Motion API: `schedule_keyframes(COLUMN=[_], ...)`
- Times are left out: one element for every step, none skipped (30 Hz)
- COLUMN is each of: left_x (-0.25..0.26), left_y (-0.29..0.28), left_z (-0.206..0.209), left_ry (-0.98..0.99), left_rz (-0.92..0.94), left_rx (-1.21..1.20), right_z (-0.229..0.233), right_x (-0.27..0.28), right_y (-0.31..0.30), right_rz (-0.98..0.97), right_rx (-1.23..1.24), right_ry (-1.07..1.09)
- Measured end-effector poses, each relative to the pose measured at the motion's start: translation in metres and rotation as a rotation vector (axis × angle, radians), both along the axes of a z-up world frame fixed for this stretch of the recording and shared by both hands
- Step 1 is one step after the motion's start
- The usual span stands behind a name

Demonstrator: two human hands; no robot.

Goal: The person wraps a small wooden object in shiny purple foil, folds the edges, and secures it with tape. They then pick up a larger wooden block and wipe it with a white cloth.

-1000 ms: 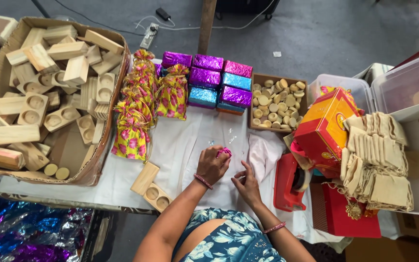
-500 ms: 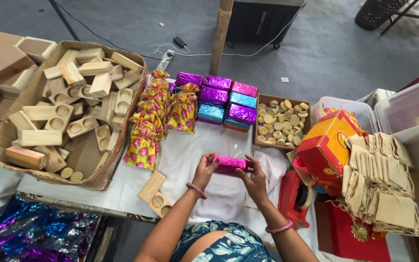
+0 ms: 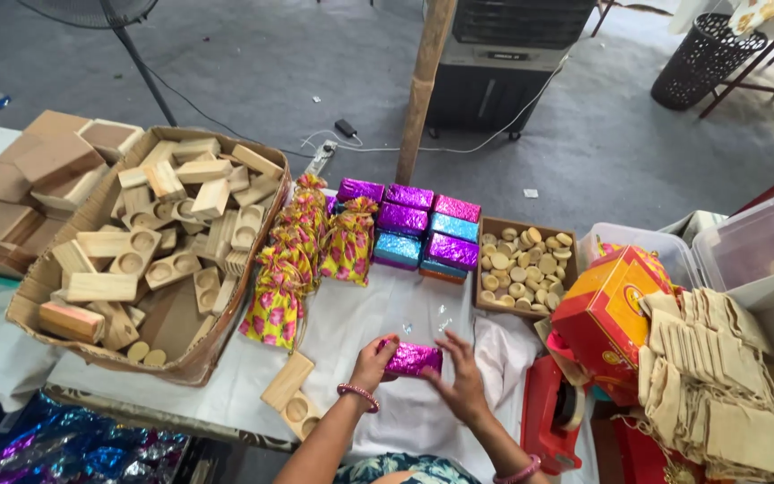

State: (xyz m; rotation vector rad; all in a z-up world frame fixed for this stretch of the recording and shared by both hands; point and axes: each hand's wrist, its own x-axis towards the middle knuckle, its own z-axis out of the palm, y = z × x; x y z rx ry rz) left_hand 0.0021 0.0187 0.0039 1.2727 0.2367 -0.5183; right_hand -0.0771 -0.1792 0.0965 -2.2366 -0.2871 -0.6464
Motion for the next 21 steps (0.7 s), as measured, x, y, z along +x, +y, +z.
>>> schedule_keyframes(left_x=[0.006,0.012,0.011,0.013,0.017,0.020,0.021,0.022,0.023,0.020,0.019,0.018,0.016,0.015,0.014,0.013,0.011,0.009,0.011,0.012,0.011], left_y=[0.000,-0.001,0.001,0.000,0.000,0.001,0.005,0.009,0.013,0.016,0.019,0.023,0.030,0.037,0.044,0.053,0.059,0.066,0.072,0.079,0.085], left_z=[-0.001,-0.003,-0.006,-0.009,-0.011,-0.014,-0.011,-0.008,-0.006,-0.011,-0.017,-0.022,-0.032,-0.043,-0.054,-0.056,-0.058,-0.060,-0.075,-0.090,-0.105], left_ry=[-0.007,-0.049,-0.082,-0.079,-0.040,-0.001,-0.001,-0.012,-0.025,-0.024,-0.004,0.017,0.012,0.007,0.003,-0.002,0.012,0.025,0.023,0.026,0.031], left_rz=[-0.003,-0.060,-0.114,-0.114,-0.062,-0.011,-0.007,0.063,0.131,0.132,0.132,0.133,0.136,0.097,0.057,0.060,0.056,0.051,0.053,0.058,0.064], left_rx=[-0.004,0.049,0.103,0.099,0.023,-0.053,-0.052,-0.017,0.017,0.019,0.040,0.062,0.065,0.058,0.050,0.053,0.081,0.108,0.106,0.088,0.070], right_z=[0.016,0.032,0.046,0.044,0.041,0.038,0.031,0.024,0.016,0.023,0.030,0.037,0.038,0.038,0.038,0.031,0.024,0.017,0.015,0.013,0.009], right_x=[0.002,0.004,0.000,0.010,0.022,0.033,0.055,0.077,0.098,0.118,0.139,0.160,0.177,0.195,0.213,0.225,0.237,0.249,0.254,0.259,0.263], right_y=[0.002,0.004,0.008,0.003,0.001,-0.002,-0.003,-0.005,-0.006,-0.003,0.000,0.004,0.007,0.010,0.014,0.014,0.012,0.010,0.008,0.006,0.003], right_rz=[-0.003,0.093,0.193,0.194,0.178,0.161,0.165,0.091,0.016,0.017,0.005,-0.008,-0.005,-0.028,-0.052,-0.049,-0.060,-0.070,-0.069,-0.065,-0.058], right_rx=[-0.004,-0.125,-0.246,-0.249,-0.298,-0.347,-0.346,-0.326,-0.306,-0.304,-0.333,-0.362,-0.358,-0.399,-0.440,-0.437,-0.449,-0.461,-0.464,-0.471,-0.479], right_ry=[-0.007,0.023,0.063,0.065,0.090,0.114,0.113,0.106,0.099,0.100,0.067,0.034,0.028,0.073,0.118,0.113,0.128,0.143,0.140,0.184,0.231])
